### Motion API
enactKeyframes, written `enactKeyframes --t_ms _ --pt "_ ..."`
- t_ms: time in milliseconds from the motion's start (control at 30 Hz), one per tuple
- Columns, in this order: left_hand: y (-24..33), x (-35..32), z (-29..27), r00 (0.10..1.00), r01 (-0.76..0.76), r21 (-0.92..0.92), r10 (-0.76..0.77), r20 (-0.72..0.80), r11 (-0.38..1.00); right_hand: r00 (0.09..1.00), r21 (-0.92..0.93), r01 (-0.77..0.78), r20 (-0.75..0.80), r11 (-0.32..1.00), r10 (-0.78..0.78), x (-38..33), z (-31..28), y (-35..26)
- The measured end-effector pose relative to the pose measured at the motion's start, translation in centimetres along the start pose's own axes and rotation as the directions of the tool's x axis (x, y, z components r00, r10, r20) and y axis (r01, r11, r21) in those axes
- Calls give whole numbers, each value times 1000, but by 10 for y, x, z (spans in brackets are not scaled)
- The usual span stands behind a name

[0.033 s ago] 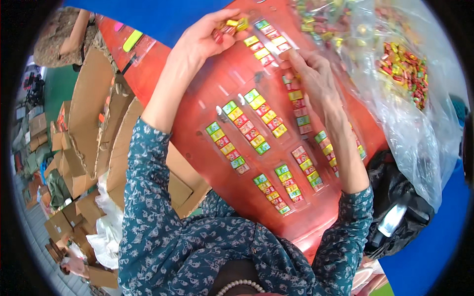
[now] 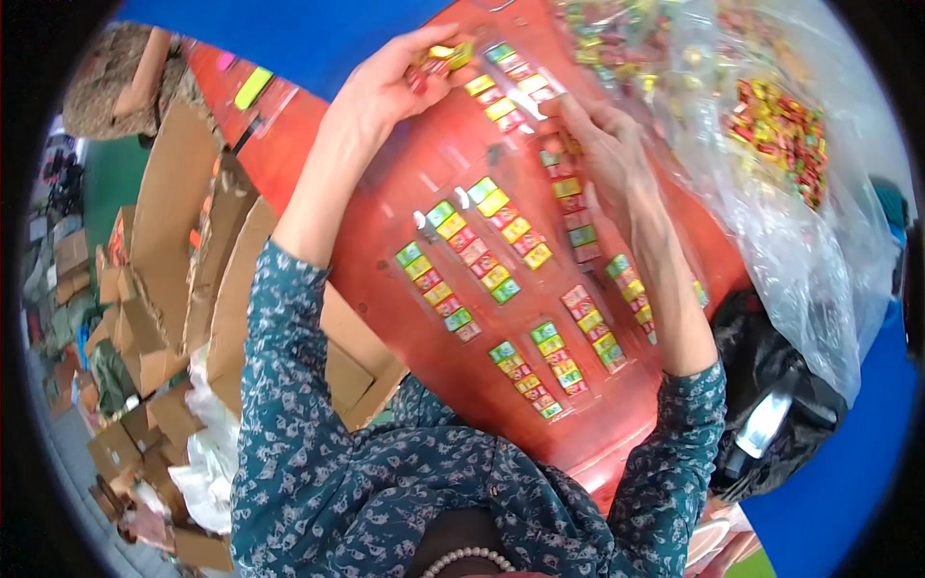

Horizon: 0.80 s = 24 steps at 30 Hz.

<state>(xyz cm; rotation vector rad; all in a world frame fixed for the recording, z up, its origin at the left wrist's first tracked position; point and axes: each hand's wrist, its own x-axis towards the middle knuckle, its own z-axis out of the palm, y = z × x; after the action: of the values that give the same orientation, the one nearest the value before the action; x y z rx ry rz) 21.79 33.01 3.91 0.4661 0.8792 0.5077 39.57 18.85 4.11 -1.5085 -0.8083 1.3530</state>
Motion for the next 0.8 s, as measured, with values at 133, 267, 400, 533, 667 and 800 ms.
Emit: enactKeyframes --t_ms 133,267,400,533,667,800 --pt "-17 -7 38 996 -26 106 17 85 994 997 34 17 70 999 -19 -13 -49 -19" --pt "-42 -19 89 987 24 105 -41 155 994 979 76 200 15 977 -202 -46 -92 -49" --pt "-57 -30 155 975 -35 173 -4 221 984 806 -180 453 -335 873 -487 -54 -166 -76" --pt "-77 -11 230 954 -38 226 -32 298 973 606 -473 244 -607 847 -514 -42 -318 -75" --pt "-90 23 280 937 48 206 -115 329 977 546 -520 -141 -751 842 -373 -30 -449 -47" --pt "-101 51 310 904 3 219 -97 417 976 608 -773 -316 -610 549 -508 -14 -448 -27"
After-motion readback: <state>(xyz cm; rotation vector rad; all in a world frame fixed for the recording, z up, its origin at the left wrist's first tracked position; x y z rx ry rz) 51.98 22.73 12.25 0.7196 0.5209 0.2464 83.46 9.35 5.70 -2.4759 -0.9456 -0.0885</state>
